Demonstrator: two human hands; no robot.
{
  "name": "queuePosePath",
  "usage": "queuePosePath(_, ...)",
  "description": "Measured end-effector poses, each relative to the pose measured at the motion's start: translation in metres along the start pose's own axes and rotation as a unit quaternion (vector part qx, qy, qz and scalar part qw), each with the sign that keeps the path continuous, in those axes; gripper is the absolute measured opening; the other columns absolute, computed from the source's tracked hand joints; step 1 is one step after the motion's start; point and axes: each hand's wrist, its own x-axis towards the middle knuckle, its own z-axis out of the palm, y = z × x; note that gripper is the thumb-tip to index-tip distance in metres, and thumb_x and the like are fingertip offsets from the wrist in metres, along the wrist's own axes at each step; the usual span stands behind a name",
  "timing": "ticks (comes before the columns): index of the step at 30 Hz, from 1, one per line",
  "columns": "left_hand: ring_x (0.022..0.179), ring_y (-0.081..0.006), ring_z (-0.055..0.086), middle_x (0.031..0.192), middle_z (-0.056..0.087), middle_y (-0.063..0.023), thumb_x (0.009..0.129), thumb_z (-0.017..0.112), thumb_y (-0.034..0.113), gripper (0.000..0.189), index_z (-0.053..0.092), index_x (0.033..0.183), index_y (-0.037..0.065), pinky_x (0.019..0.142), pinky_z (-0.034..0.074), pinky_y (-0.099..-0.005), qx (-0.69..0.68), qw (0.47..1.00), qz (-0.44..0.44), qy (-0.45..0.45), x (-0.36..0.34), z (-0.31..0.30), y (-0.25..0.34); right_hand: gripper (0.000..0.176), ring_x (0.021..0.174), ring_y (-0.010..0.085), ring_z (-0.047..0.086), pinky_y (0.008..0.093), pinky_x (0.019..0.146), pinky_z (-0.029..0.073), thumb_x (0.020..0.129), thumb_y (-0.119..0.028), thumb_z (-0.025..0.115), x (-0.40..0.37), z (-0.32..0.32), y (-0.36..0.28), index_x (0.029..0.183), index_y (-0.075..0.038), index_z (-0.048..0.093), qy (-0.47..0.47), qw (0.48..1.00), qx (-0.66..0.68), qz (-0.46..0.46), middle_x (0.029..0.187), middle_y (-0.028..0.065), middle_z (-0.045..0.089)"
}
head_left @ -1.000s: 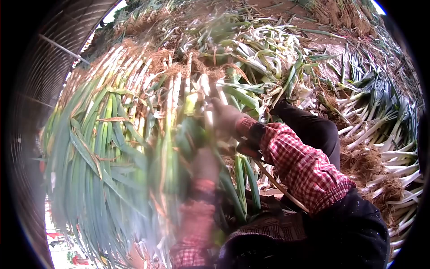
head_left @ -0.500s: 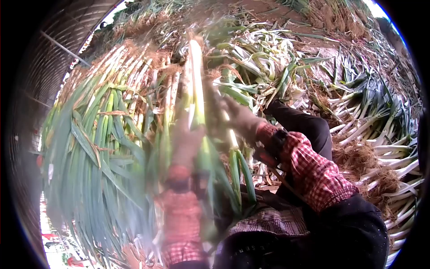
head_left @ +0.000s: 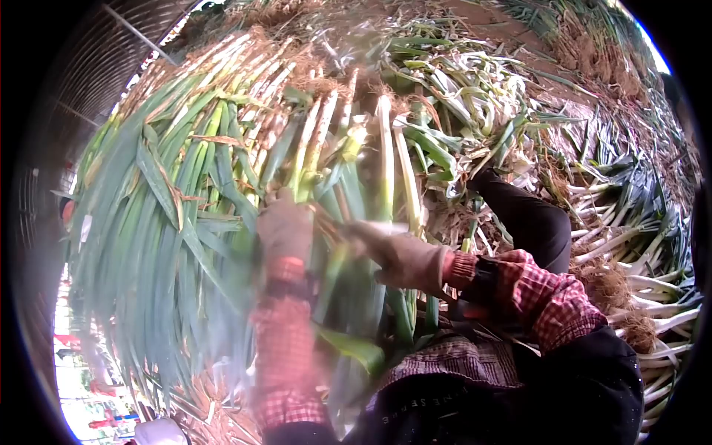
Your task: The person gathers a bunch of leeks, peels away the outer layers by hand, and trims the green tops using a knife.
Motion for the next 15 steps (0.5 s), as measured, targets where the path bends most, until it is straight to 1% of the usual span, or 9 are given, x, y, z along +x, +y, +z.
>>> queuePosePath(2,0.106,-0.0401,0.069,0.123,0.067,-0.0208,0.087,0.075,0.029,0.038,0.063,0.114,0.005,0.092,0.055,-0.0463,0.029,0.999,-0.017,-0.038,0.014,0.013,-0.004,0.082,0.114,0.0364,0.069,0.0462,0.097,0.055,0.082,-0.003,0.063,0.042,0.010,0.026,0.156,-0.016,0.030,0.041,0.999,-0.011,0.019,0.121,0.0205,0.069)
queuePosePath(5,0.110,-0.0398,0.069,0.123,0.068,-0.0215,0.085,0.077,0.029,0.040,0.066,0.115,0.005,0.094,0.055,-0.0461,0.050,0.994,-0.034,-0.091,0.030,0.009,0.005,0.079,0.112,0.0345,0.070,0.0469,0.093,0.055,0.083,-0.005,0.064,0.087,-0.012,0.014,0.154,-0.018,0.034,0.074,0.993,-0.008,0.088,0.119,0.0200,0.070)
queuePosePath(6,0.108,-0.0335,0.071,0.118,0.070,-0.0192,0.084,0.080,0.034,0.045,0.065,0.115,0.006,0.091,0.058,-0.0439,0.091,0.993,-0.015,-0.073,0.028,0.007,0.008,0.078,0.111,0.0339,0.070,0.0476,0.092,0.055,0.083,-0.006,0.065,0.094,-0.032,-0.008,0.154,-0.017,0.034,0.063,0.989,0.009,0.135,0.118,0.0203,0.069)
queuePosePath(7,0.107,-0.0339,0.072,0.116,0.071,-0.0200,0.082,0.081,0.034,0.046,0.065,0.114,0.005,0.090,0.058,-0.0440,0.079,0.993,-0.020,-0.089,0.031,0.008,0.006,0.078,0.106,0.0345,0.071,0.0483,0.088,0.055,0.083,-0.009,0.067,0.108,-0.036,-0.001,0.154,-0.016,0.035,0.101,0.980,0.047,0.163,0.117,0.0208,0.070)
queuePosePath(9,0.105,-0.0346,0.073,0.112,0.073,-0.0217,0.078,0.084,0.034,0.049,0.066,0.114,0.004,0.090,0.059,-0.0441,0.054,0.991,-0.030,-0.115,0.045,0.007,0.001,0.081,0.101,0.0375,0.071,0.0489,0.087,0.056,0.082,-0.008,0.066,0.108,-0.040,0.009,0.155,-0.014,0.032,0.144,0.974,0.093,0.147,0.116,0.0225,0.070)
queuePosePath(12,0.096,-0.0265,0.074,0.103,0.074,-0.0208,0.074,0.086,0.034,0.055,0.068,0.114,0.000,0.085,0.057,-0.0392,-0.197,0.965,-0.035,-0.172,0.044,0.018,-0.008,0.085,0.100,0.0403,0.071,0.0487,0.087,0.056,0.082,-0.006,0.064,0.039,-0.026,-0.001,0.158,-0.012,0.027,0.131,0.991,-0.005,0.016,0.115,0.0250,0.069)
queuePosePath(13,0.095,-0.0242,0.073,0.102,0.074,-0.0201,0.073,0.086,0.034,0.056,0.068,0.114,-0.001,0.084,0.057,-0.0384,-0.291,0.936,-0.033,-0.193,0.044,0.028,-0.012,0.090,0.100,0.0425,0.071,0.0493,0.088,0.056,0.081,-0.006,0.064,0.006,-0.025,-0.003,0.161,-0.010,0.021,0.064,0.997,0.038,-0.004,0.112,0.0280,0.069)
queuePosePath(14,0.087,-0.0199,0.070,0.094,0.073,-0.0166,0.078,0.081,0.027,0.045,0.069,0.110,-0.002,0.078,0.055,-0.0379,-0.357,0.917,-0.009,-0.177,0.028,0.028,0.001,0.092,0.098,0.0433,0.070,0.0491,0.087,0.056,0.083,-0.008,0.065,-0.027,-0.024,-0.018,0.162,-0.010,0.018,0.055,0.998,0.010,0.022,0.107,0.0296,0.068)
queuePosePath(15,0.082,-0.0196,0.068,0.089,0.071,-0.0127,0.080,0.079,0.020,0.035,0.069,0.106,-0.002,0.073,0.054,-0.0364,-0.419,0.884,-0.049,-0.199,0.021,0.038,0.004,0.095,0.099,0.0421,0.071,0.0486,0.090,0.057,0.084,-0.008,0.066,-0.047,-0.026,-0.033,0.163,-0.010,0.015,0.010,0.994,0.004,0.108,0.106,0.0286,0.069)
